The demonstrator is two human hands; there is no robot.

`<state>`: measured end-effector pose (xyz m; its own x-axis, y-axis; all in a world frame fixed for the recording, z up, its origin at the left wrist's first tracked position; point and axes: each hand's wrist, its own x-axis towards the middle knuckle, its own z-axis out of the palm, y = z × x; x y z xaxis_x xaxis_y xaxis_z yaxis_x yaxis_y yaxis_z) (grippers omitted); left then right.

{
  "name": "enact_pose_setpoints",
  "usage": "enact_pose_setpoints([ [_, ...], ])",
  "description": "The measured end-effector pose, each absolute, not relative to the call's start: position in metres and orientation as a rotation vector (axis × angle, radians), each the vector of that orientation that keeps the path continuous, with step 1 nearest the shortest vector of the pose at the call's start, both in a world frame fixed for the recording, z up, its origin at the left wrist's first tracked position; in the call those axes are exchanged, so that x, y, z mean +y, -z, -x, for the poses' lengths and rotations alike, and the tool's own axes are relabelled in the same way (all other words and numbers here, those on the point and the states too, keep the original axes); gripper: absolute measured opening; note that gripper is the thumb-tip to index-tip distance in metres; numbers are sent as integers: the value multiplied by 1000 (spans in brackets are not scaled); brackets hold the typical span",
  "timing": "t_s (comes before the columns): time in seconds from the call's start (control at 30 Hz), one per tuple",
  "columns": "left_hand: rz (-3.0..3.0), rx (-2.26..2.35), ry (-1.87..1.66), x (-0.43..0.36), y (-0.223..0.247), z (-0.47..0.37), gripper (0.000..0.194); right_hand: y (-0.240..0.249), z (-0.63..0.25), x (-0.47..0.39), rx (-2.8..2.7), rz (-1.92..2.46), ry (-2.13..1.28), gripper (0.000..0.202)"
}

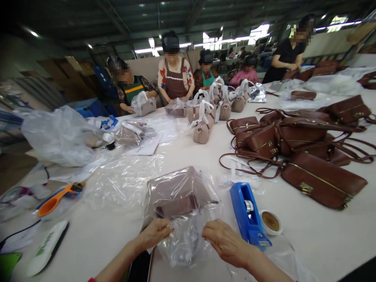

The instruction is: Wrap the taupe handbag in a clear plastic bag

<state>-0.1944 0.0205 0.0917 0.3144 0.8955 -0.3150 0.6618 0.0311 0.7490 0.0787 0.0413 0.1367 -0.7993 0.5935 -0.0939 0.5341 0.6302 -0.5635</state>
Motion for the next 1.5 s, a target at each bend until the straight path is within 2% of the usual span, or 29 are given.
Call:
enact_pose_setpoints([
  [0.1,-1639,1478,-330,28,-76,182,36,-119,-59,41,-2558,1192,-1063,33],
  [0.27,-1632,1645,-301,27,-63,171,26,-83,-33,54,-2077,1475,-1581,57],
  [0.33,-1639,1718,-278,26,-62,168,23,-73,-19,60,-1983,1537,-1559,53],
  [0.5,-1635,1842,-228,29,-65,164,25,-60,7,68,-1857,1503,-1528,17],
  [0.63,-1632,1882,-211,29,-68,165,21,-59,5,72,-1746,1355,-1693,20],
  [0.7,-1647,1880,-215,29,-67,165,18,-62,-1,73,-1725,1299,-1730,24],
  [0.8,-1646,1950,-234,28,-66,164,25,-72,-17,73,-1739,1230,-1763,32],
  [0.9,-1638,2063,-227,26,-65,162,29,-83,-40,70,-1884,1238,-1821,71],
  [0.93,-1644,2084,-218,25,-65,161,29,-87,-48,69,-1996,1245,-1791,73],
  [0.97,-1656,2095,-208,25,-65,160,28,-91,-56,68,-2125,1230,-1724,63],
  [1.03,-1692,2093,-190,25,-67,157,26,-101,-67,66,-2334,1125,-1543,27],
  [1.07,-1712,2085,-183,26,-69,156,25,-107,-70,65,-2383,1060,-1482,16],
  [1.17,-1737,2065,-152,34,-75,156,21,-129,-71,69,-2452,1014,-1467,19],
  [1.3,-1682,2077,-97,49,-83,160,20,-152,-67,80,-2594,1026,-1491,44],
  [1.37,-1666,2061,-95,54,-85,162,20,-155,-67,85,-2620,995,-1468,38],
  [1.43,-1656,2032,-105,58,-88,164,21,-155,-67,89,-2587,931,-1469,19],
  [1.5,-1641,2009,-114,60,-89,163,21,-155,-65,92,-2538,805,-1529,18],
])
